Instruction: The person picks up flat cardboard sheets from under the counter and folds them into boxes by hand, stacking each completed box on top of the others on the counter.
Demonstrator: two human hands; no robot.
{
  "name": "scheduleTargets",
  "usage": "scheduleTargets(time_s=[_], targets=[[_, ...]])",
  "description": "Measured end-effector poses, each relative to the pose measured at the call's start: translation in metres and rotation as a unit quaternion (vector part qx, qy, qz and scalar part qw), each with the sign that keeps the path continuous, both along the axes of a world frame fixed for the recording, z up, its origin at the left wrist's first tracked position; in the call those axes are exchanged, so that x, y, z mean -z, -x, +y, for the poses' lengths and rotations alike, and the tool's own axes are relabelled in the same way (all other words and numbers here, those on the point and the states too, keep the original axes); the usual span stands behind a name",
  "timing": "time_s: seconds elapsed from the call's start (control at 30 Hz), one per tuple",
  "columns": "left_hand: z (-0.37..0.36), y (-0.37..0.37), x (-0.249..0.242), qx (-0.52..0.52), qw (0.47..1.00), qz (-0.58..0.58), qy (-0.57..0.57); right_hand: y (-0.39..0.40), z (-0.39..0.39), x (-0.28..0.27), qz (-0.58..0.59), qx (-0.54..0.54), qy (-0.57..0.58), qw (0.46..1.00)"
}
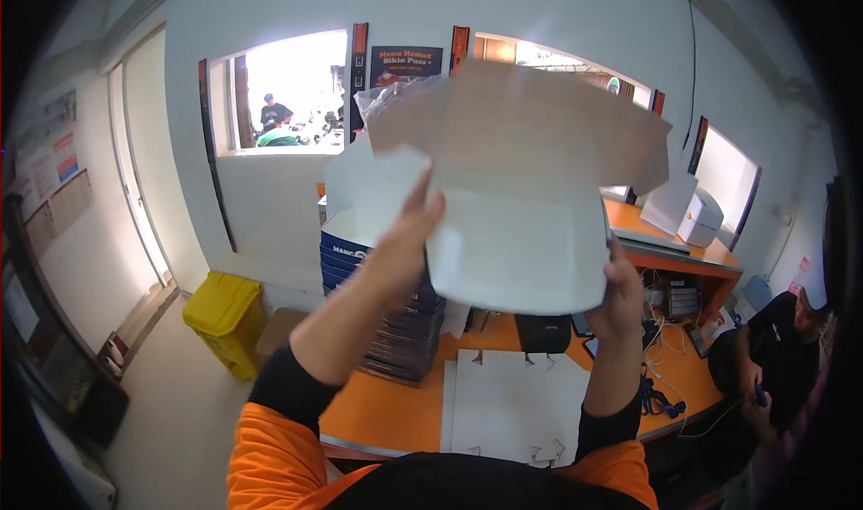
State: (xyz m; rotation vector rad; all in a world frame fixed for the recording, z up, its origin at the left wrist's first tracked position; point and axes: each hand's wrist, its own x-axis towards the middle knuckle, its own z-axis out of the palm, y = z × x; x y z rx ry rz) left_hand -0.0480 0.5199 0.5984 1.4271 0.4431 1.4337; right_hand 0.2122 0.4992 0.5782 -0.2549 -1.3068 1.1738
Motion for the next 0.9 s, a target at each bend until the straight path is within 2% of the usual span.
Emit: scheduleTargets(time_s=[0.03,0.07,0.1,0.17,0.2,0.23,0.27,0.33,0.43,0.53,0.57,0.63,0.67,0.77,0.9], targets=[[0.012,0.013,-0.014,-0.010,1.000,0.013,0.003,0.013,0.011,-0.004,0.004,-0.045,0.008,0.999],[0.018,0.023,-0.029,-0.018,0.999,0.032,0.029,0.024,0.017,-0.012,-0.047,-0.064,0.036,0.996],[0.023,0.033,-0.042,-0.024,0.997,0.050,0.054,0.041,0.023,-0.019,-0.059,-0.030,0.078,0.995],[0.042,0.063,-0.062,-0.128,0.940,0.290,0.129,0.061,0.052,-0.025,-0.126,-0.003,0.172,0.977],[0.054,0.077,-0.064,-0.196,0.880,0.419,0.108,0.072,0.062,-0.024,-0.142,0.010,0.199,0.970],[0.068,0.088,-0.064,-0.260,0.799,0.536,0.082,0.084,0.067,-0.025,-0.158,0.024,0.223,0.962],[0.078,0.095,-0.062,-0.262,0.701,0.663,0.026,0.094,0.065,-0.026,-0.171,0.006,0.229,0.958],[0.094,0.103,-0.058,-0.242,0.448,0.856,-0.089,0.109,0.055,-0.031,-0.199,-0.029,0.242,0.949],[0.108,0.111,-0.051,-0.273,0.449,0.846,-0.089,0.126,0.047,-0.030,-0.302,0.001,0.148,0.942],[0.114,0.123,-0.047,-0.307,0.450,0.834,-0.086,0.132,0.046,-0.025,-0.434,0.093,0.095,0.891],[0.115,0.127,-0.050,-0.290,0.427,0.850,-0.103,0.134,0.045,-0.022,-0.470,0.128,0.084,0.869],[0.117,0.136,-0.061,-0.255,0.379,0.879,-0.138,0.136,0.038,-0.017,-0.500,0.173,0.033,0.848],[0.134,0.147,-0.054,-0.275,0.394,0.867,-0.132,0.136,0.034,-0.016,-0.514,0.195,0.009,0.836],[0.146,0.151,-0.053,-0.261,0.364,0.881,-0.154,0.142,0.025,-0.017,-0.551,0.297,-0.096,0.774],[0.159,0.159,-0.047,-0.266,0.383,0.872,-0.150,0.147,0.030,-0.006,-0.532,0.363,-0.180,0.744]])
